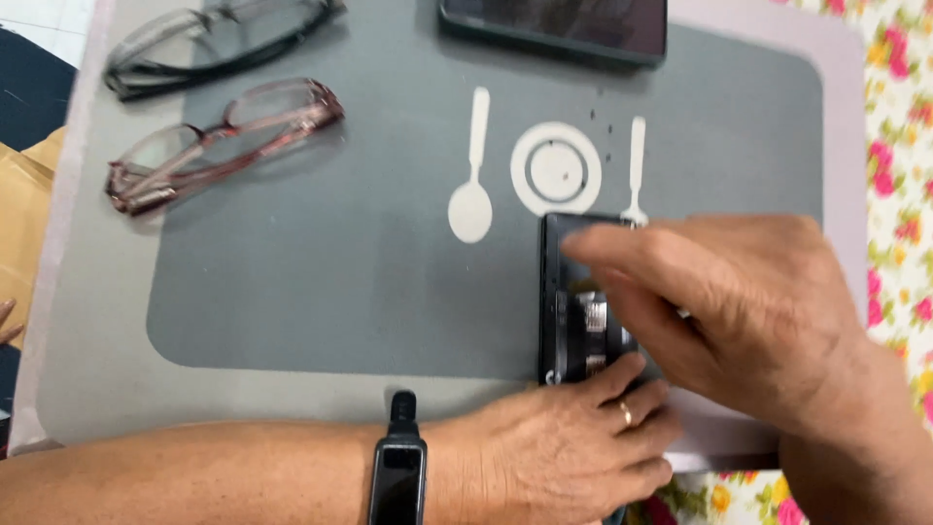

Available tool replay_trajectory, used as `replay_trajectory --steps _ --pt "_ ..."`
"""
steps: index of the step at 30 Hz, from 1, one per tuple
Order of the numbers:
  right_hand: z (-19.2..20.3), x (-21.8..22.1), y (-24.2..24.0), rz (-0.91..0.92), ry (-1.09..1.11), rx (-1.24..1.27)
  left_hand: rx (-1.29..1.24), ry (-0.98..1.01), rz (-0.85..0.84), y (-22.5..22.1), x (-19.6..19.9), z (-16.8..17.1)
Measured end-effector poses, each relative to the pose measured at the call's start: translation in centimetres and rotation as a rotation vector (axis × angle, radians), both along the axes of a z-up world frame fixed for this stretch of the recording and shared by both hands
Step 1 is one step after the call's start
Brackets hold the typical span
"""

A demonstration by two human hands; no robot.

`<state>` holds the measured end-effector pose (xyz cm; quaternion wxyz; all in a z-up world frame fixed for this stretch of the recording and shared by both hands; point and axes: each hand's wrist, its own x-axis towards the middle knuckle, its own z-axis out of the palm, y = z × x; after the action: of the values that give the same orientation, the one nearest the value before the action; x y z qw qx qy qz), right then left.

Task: Using a small tool and fingers to pry open the back cover of a mobile phone.

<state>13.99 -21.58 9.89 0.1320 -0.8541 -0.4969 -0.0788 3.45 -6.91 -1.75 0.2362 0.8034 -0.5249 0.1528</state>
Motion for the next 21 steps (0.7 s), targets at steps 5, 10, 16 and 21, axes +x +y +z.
replay_trajectory --steps 5,10,16,21 --pt "0.5 -0.4 0.5 -0.029 -0.021 -0.098 0.150 -0.094 0.011 0.6 -0.2 1.6" --pt "0.1 0.4 -0.4 0.002 0.003 0.007 0.341 -0.224 0.013 1.1 -3.0 0.2" --pt "2.1 2.0 0.0 0.101 0.023 -0.089 0.096 0.039 0.209 1.2 -4.8 0.0" --pt "3.1 1.6 2.8 -0.007 0.064 -0.520 -0.069 0.036 0.320 1.0 -4.7 1.3"
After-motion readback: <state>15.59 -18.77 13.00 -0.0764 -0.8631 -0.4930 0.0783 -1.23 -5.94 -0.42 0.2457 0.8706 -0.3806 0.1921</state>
